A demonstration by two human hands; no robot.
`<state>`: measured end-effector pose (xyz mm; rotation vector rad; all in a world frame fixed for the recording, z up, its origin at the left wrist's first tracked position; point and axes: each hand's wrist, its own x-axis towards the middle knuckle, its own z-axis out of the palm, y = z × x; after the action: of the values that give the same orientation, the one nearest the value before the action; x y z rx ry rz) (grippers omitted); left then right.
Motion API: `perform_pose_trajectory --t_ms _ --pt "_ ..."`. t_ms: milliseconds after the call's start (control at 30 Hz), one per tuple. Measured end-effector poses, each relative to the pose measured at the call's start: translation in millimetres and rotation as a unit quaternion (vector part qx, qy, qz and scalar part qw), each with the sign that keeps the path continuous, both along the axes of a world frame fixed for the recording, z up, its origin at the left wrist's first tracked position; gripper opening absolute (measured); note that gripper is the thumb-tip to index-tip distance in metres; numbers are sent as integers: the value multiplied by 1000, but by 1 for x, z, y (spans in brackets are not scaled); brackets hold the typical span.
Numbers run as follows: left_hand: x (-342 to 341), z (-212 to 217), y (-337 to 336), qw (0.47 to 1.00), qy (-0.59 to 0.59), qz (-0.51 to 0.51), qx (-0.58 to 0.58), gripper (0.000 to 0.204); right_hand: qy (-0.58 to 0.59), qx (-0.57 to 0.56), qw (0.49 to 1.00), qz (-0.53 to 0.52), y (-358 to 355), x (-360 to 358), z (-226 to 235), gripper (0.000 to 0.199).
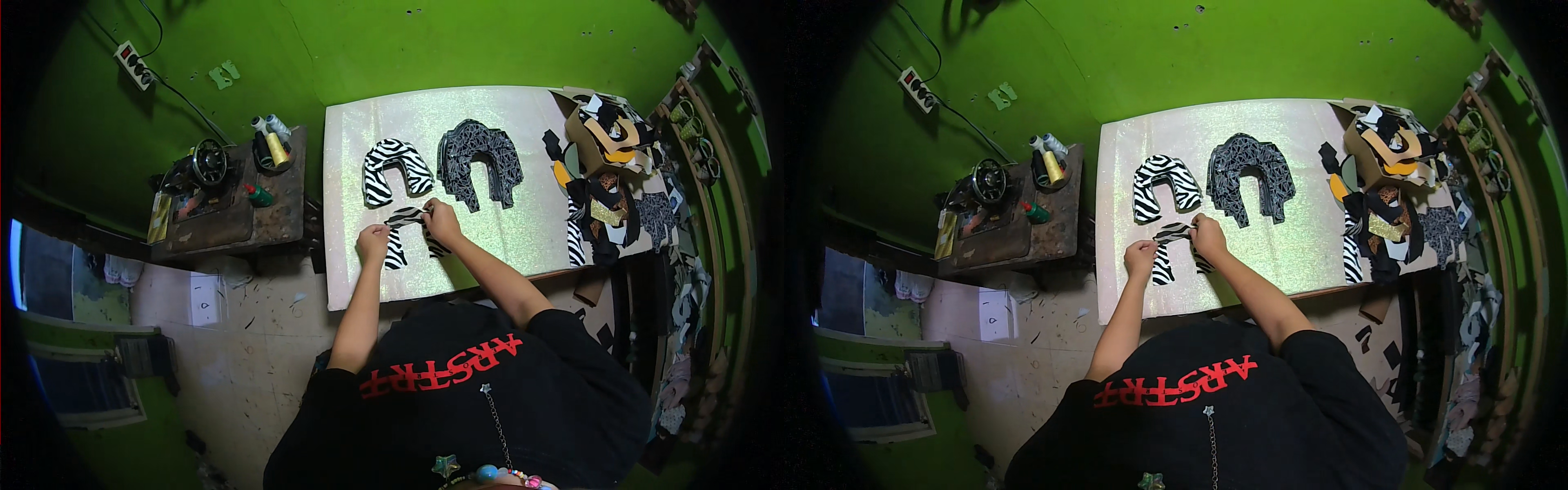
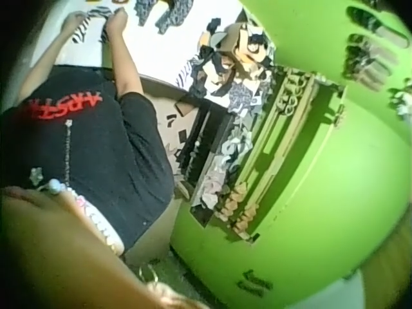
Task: Sorting and matching patterned shoe upper components on a workbench.
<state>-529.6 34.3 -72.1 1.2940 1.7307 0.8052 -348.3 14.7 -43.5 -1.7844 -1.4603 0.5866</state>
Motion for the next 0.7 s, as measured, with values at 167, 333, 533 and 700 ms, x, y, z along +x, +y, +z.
perform_pose_trajectory --t_ms 167,333,533,700 --pt "0 0 2 998 56 9 10 17 -22 -24 999 -7 1 -5 -3 18" --pt "13 18 -8 988 143 38 51 22 -48 -33 998 -35 2 -5 -11 17" --pt "26 15 -13 978 189 10 85 15 52 17 998 25 -1 15 -14 11" --pt "79 22 -33 965 135 -8 225 6 166 53 984 36 -37 66 5 10"
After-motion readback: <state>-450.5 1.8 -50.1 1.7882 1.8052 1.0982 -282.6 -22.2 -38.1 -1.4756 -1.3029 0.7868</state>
